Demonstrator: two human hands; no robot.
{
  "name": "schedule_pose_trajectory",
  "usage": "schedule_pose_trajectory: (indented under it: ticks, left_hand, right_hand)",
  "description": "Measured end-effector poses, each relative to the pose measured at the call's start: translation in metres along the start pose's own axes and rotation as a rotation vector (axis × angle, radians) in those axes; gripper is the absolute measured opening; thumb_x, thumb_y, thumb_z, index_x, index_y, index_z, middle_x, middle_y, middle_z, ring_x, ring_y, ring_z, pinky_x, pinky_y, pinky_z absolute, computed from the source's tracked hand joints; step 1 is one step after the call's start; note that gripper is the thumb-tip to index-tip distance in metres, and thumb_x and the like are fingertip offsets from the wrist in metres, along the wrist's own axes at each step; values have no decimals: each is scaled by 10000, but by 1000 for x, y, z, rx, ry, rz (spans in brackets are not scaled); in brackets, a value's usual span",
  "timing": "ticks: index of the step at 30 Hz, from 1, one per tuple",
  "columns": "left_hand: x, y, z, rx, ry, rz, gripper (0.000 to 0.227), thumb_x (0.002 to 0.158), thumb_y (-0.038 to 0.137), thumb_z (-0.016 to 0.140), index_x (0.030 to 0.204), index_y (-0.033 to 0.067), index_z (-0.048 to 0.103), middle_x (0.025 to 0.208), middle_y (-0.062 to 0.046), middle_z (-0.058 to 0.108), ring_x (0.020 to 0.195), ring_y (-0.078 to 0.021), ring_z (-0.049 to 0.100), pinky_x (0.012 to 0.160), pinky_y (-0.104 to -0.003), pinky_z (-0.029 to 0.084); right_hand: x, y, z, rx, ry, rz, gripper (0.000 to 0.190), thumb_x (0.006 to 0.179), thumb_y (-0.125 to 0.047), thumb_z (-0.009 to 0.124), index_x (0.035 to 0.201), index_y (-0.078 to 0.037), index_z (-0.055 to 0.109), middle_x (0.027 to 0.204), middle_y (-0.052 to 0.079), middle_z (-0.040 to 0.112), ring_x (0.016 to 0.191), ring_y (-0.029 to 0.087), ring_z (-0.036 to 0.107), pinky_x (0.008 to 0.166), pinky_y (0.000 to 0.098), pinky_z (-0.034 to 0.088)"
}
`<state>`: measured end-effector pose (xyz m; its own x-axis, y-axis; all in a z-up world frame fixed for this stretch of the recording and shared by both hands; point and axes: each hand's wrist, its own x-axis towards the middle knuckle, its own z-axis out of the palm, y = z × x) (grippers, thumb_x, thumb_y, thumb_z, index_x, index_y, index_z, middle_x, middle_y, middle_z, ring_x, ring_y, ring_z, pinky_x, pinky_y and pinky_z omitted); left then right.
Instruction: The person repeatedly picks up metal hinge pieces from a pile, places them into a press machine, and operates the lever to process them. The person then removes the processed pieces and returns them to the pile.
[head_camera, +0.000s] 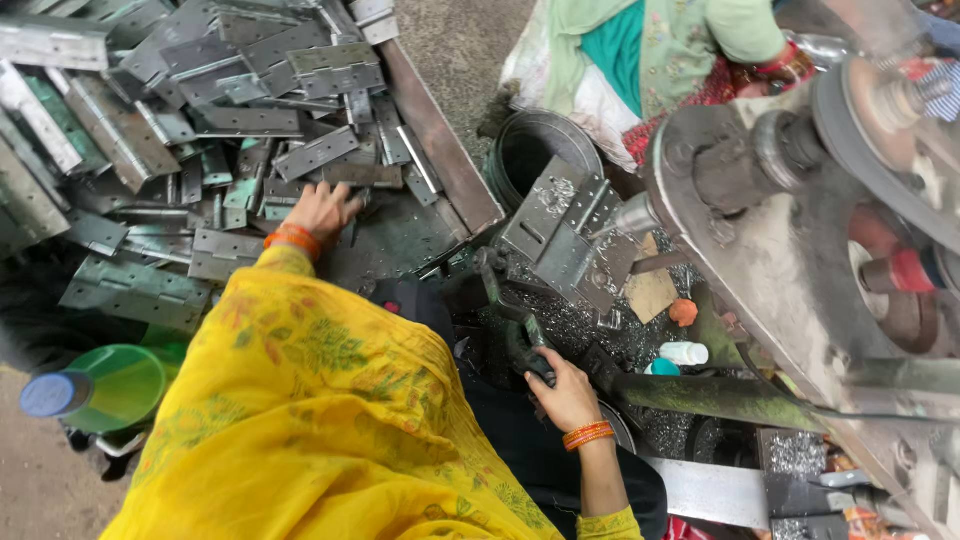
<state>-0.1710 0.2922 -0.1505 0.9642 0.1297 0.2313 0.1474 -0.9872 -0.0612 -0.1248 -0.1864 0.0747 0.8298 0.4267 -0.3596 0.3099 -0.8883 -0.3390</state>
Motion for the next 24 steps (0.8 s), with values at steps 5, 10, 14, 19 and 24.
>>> schedule_pose_trajectory:
  ticks: [5,10,14,19,24]
  left_hand:
    - [-14,15,22,-34,147,-27,263,953,186,564,1204,191,639,1132,-69,596,1001,-286,619,793,-423,536]
    - [14,15,18,-145,113,-183,266,946,92,587,1206,116,637,1041,-138,654,941,-347,671,754,-457,567]
    - [47,40,-41,-582,314,-421,401,822,35,713,1214,53,631,981,-221,702,917,-435,683,788,-513,561]
    - [99,125,-144,-1073,504,-426,558,830,50,770,1366,103,624,1013,-162,747,894,-346,754,832,-439,597]
    - [137,240,-205,-1025,275,-151,467,855,194,790,1292,98,655,1171,-204,694,1032,-374,696,916,-458,565]
  right_hand:
    - [3,4,-3,12,21,-28,533,827,-381,721,1322,-200,642,1118,139,733,1034,320,717,910,420,555]
    - [-2,5,-4,-30,17,-13,522,834,-418,701,1316,-227,645,1082,131,733,1039,323,699,875,444,552]
    - [-2,1,-9,3,31,17,534,828,-416,707,1328,-240,639,1102,131,730,1046,335,697,886,451,553]
    - [-6,2,-9,13,16,12,526,832,-409,704,1324,-234,641,1125,135,722,1049,344,695,890,461,553]
    - [-3,3,-7,-2,27,4,551,829,-409,703,1342,-225,624,1151,151,713,1081,361,682,907,471,548]
